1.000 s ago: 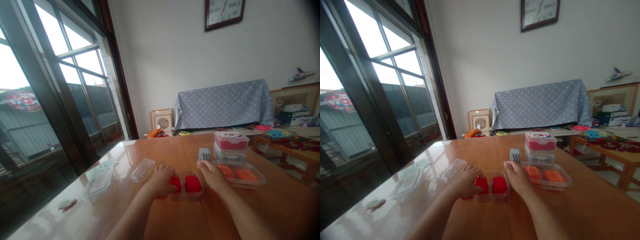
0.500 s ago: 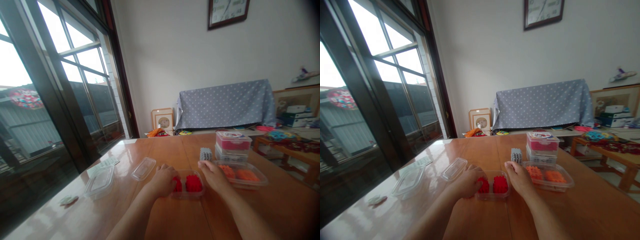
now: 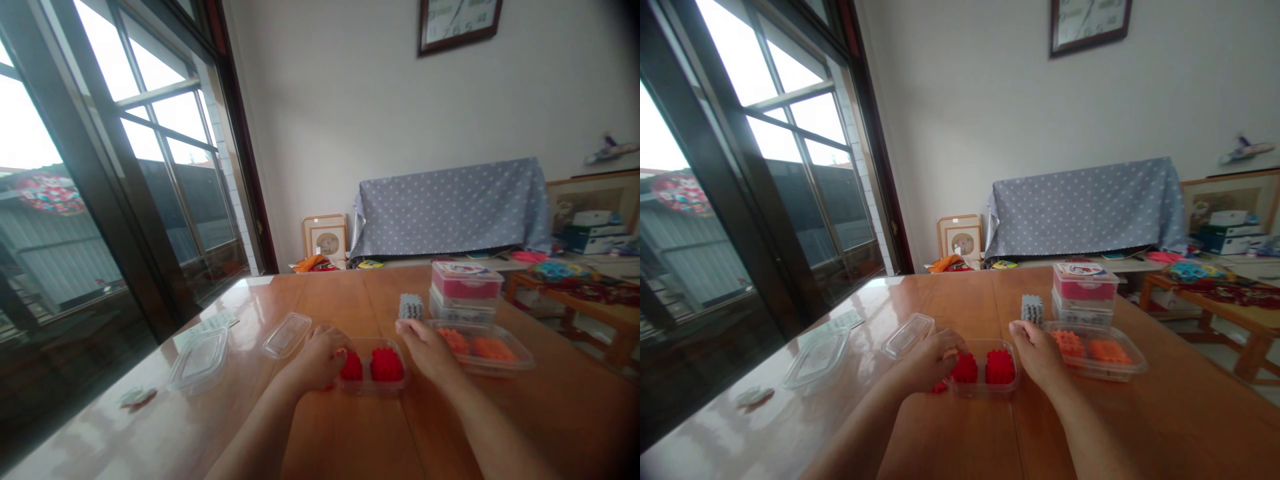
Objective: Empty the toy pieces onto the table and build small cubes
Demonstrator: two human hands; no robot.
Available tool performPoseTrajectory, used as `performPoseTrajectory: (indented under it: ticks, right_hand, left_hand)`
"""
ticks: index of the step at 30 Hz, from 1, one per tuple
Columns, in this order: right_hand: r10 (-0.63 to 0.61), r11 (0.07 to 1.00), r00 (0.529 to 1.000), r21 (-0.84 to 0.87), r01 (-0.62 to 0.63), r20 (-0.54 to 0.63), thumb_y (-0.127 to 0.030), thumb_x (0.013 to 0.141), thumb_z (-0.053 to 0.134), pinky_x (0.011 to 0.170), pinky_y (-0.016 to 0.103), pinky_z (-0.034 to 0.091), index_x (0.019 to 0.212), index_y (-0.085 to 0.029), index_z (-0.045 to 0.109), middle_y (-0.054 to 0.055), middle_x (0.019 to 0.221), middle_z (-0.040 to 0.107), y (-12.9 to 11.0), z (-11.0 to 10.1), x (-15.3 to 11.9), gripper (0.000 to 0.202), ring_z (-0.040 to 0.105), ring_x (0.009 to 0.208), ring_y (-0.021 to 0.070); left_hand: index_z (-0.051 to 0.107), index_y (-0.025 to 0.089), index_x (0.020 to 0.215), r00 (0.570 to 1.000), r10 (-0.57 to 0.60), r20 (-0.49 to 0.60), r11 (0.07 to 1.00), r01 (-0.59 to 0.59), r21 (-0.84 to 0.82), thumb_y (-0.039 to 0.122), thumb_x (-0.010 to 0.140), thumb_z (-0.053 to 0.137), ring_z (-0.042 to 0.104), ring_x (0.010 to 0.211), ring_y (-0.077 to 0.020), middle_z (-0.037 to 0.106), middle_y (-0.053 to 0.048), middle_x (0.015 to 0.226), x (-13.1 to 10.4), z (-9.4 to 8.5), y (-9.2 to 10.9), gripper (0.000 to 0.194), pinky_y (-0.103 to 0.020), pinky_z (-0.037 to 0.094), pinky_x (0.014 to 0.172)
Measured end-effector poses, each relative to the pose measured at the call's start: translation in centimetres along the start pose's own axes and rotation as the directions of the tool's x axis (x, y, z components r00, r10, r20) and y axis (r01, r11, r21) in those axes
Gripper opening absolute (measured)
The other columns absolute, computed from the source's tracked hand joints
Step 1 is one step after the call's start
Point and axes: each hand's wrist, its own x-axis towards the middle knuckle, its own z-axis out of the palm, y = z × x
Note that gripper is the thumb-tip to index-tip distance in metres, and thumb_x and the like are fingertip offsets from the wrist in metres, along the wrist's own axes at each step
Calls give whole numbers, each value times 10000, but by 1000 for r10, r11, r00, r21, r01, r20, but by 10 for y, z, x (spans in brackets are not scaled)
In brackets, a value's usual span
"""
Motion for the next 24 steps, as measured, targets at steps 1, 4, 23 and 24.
performPoseTrajectory:
  ticks: [1,4,23,24]
  right_hand:
    - [0,1000,1000,1,0,-1,-589,924,474,962,383,500,1094,-242,707,67,1092,774,0,0,0,451,697,1076,274]
    - [1,1000,1000,1,-1,-5,-584,921,476,952,383,503,1086,-245,714,67,1091,775,-1,-1,1,445,697,1073,277]
    - [30,998,999,-56,-29,16,-579,915,477,957,390,496,1070,-245,712,56,1083,775,4,2,0,437,698,1059,276]
    - [27,998,999,-55,-26,18,-579,914,480,957,388,497,1073,-245,711,55,1082,775,4,2,0,436,698,1057,275]
  left_hand:
    - [720,266,1019,1000,5,-27,1000,-5,-13,150,792,522,572,1104,-242,690,-34,1095,-2,-2,-6,323,-368,421,1011]
    - [671,250,1081,992,-69,-104,996,63,-61,143,778,524,595,1059,-219,677,-35,1098,-12,-7,-30,354,-342,452,969]
    - [611,211,992,976,-210,66,978,209,18,208,652,663,592,829,-197,651,-22,942,-43,2,-64,343,-284,435,699]
    - [606,206,972,974,-224,25,975,224,7,207,658,663,586,817,-190,648,-18,924,-43,2,-68,319,-282,431,694]
